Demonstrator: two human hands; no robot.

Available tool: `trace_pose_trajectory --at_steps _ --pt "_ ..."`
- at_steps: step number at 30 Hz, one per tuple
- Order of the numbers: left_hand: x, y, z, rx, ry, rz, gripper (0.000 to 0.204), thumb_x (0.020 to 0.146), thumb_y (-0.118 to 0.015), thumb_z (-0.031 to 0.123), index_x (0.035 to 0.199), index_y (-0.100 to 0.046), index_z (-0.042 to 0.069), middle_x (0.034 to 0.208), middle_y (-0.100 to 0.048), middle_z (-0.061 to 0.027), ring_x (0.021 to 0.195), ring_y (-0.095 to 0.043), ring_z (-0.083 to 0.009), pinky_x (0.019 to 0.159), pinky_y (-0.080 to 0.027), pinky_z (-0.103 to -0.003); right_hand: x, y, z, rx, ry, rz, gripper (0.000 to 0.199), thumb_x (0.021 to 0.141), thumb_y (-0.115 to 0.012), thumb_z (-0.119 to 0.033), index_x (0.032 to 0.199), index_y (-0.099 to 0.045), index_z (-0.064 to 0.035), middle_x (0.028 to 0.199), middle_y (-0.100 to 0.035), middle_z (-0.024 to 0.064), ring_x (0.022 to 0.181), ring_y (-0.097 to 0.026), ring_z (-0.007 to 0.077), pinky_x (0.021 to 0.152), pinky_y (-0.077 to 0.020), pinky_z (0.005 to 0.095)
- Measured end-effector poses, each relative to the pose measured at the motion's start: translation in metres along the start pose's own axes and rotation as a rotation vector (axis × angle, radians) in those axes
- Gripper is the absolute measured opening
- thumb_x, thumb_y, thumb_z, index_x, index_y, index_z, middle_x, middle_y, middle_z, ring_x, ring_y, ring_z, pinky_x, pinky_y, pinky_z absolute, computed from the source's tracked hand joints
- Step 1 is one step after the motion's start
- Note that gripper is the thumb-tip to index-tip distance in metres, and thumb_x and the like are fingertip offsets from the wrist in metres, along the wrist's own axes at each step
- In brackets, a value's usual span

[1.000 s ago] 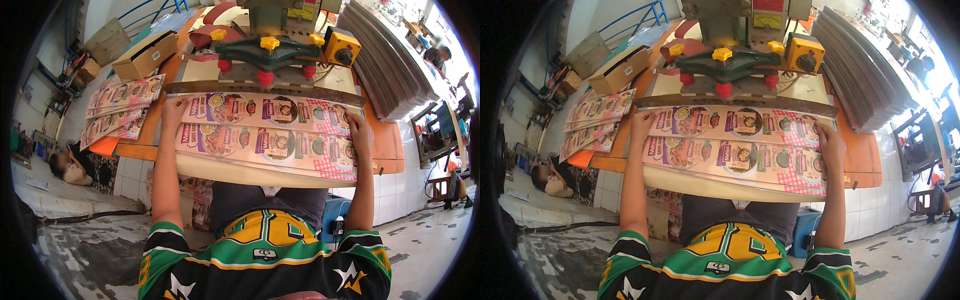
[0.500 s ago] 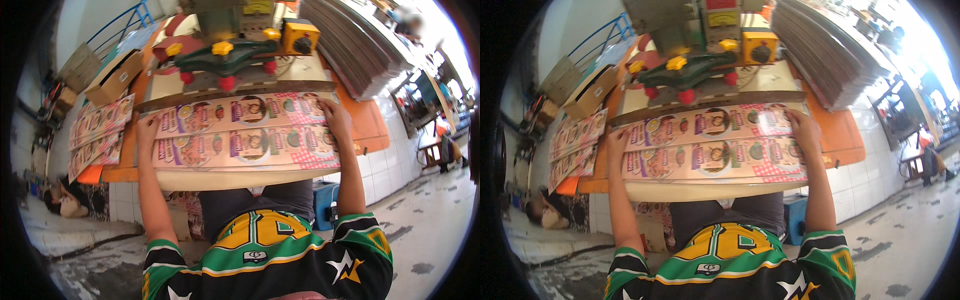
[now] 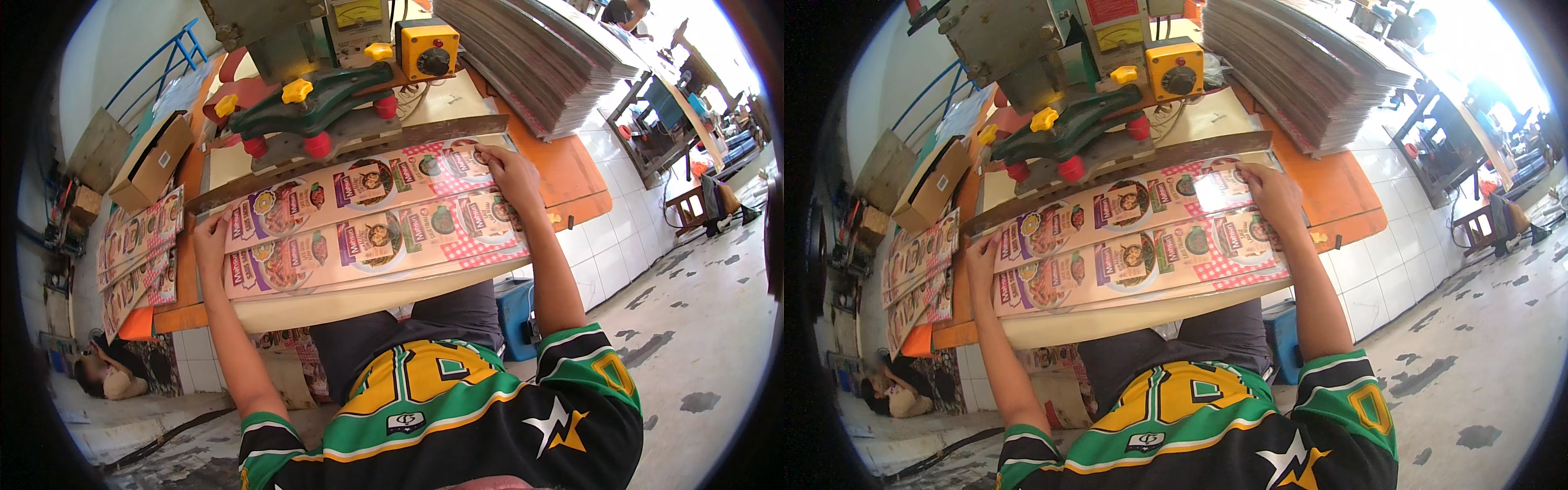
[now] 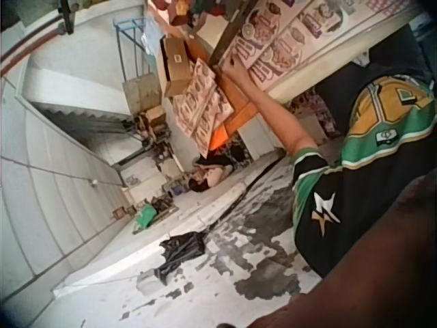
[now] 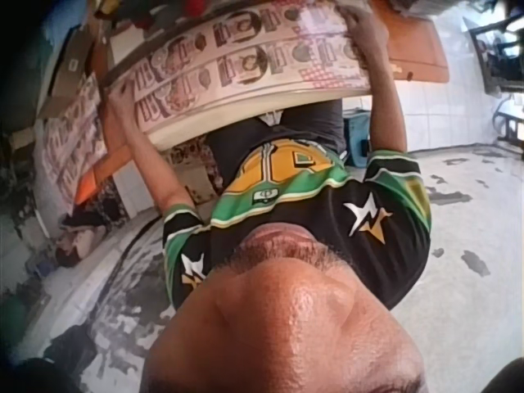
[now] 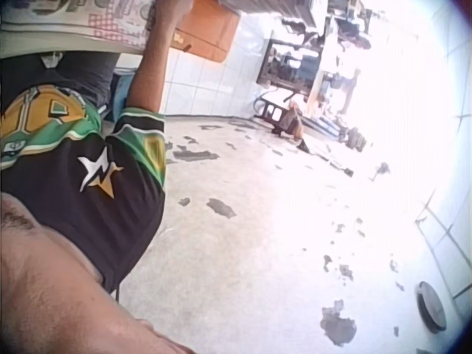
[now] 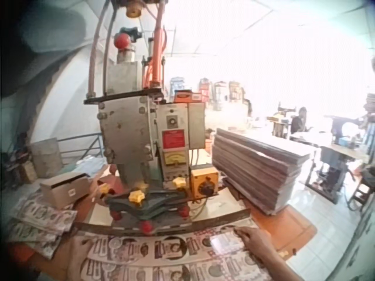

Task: The person prepares plastic product labels by hand, aligning them one by one under a yellow guide bar on a work surface and then folding them into a stack.

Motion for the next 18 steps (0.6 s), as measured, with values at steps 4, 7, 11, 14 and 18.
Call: trace_pose_trajectory --at_steps 4,7,11,14,18 --pt "0.001 0.002 -0.006 -0.004 0.033 -0.005 0.035 0.100 -0.070 0.028 0.117 -0.076 -0.001 0.092 -0.077 -0.0063 0.081 -0.063 -0.0067 0.074 -0.050 -0.025 0.001 0.000 -0.001 -0.006 -0.005 0.004 0.028 0.099 -0.062 -0.038 0.121 -0.076 -0.0275 0.102 -0.076 0.0146 0.096 -0.071 0.0354 0.081 -0.0531 0.0452" --pt "0.000 0.000 0.001 0.023 0.001 -0.003 0.034 0.100 -0.070 0.028 0.117 -0.076 -0.001 0.094 -0.078 -0.0073 0.083 -0.064 -0.0074 0.076 -0.051 -0.025 0.000 -0.001 0.002 -0.004 -0.011 0.003 0.029 0.099 -0.062 -0.038 0.122 -0.076 -0.0280 0.102 -0.075 0.0148 0.097 -0.070 0.0357 0.081 -0.0528 0.0452" --pt "0.001 0.001 0.004 0.051 -0.019 0.002 0.034 0.100 -0.070 0.028 0.117 -0.076 -0.001 0.096 -0.078 -0.0089 0.086 -0.065 -0.0086 0.078 -0.051 -0.026 0.001 -0.001 0.003 -0.017 -0.021 -0.003 0.028 0.099 -0.062 -0.037 0.122 -0.076 -0.0281 0.102 -0.075 0.0149 0.097 -0.070 0.0356 0.082 -0.0526 0.0449" --pt "0.000 0.003 0.001 0.040 -0.038 0.012 0.033 0.099 -0.070 0.026 0.117 -0.076 -0.001 0.098 -0.078 -0.0092 0.087 -0.065 -0.0088 0.079 -0.051 -0.026 0.002 -0.003 0.004 -0.006 -0.005 0.006 0.028 0.099 -0.062 -0.036 0.122 -0.076 -0.0279 0.103 -0.076 0.0140 0.098 -0.070 0.0349 0.082 -0.0526 0.0446" --pt "-0.003 0.001 0.004 -0.013 0.000 0.008 0.035 0.100 -0.069 0.027 0.116 -0.075 -0.004 0.095 -0.077 -0.0071 0.085 -0.064 -0.0089 0.079 -0.051 -0.025 0.002 -0.002 0.001 0.006 -0.009 -0.005 0.028 0.099 -0.062 -0.034 0.122 -0.076 -0.0272 0.106 -0.076 0.0123 0.101 -0.070 0.0337 0.084 -0.0526 0.0441"
Point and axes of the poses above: each hand's wrist, its own x-axis towards the middle knuckle, its own y-axis out of the back of the hand, z = x × y, the point moved 10 cm from there along x, towards the middle knuckle
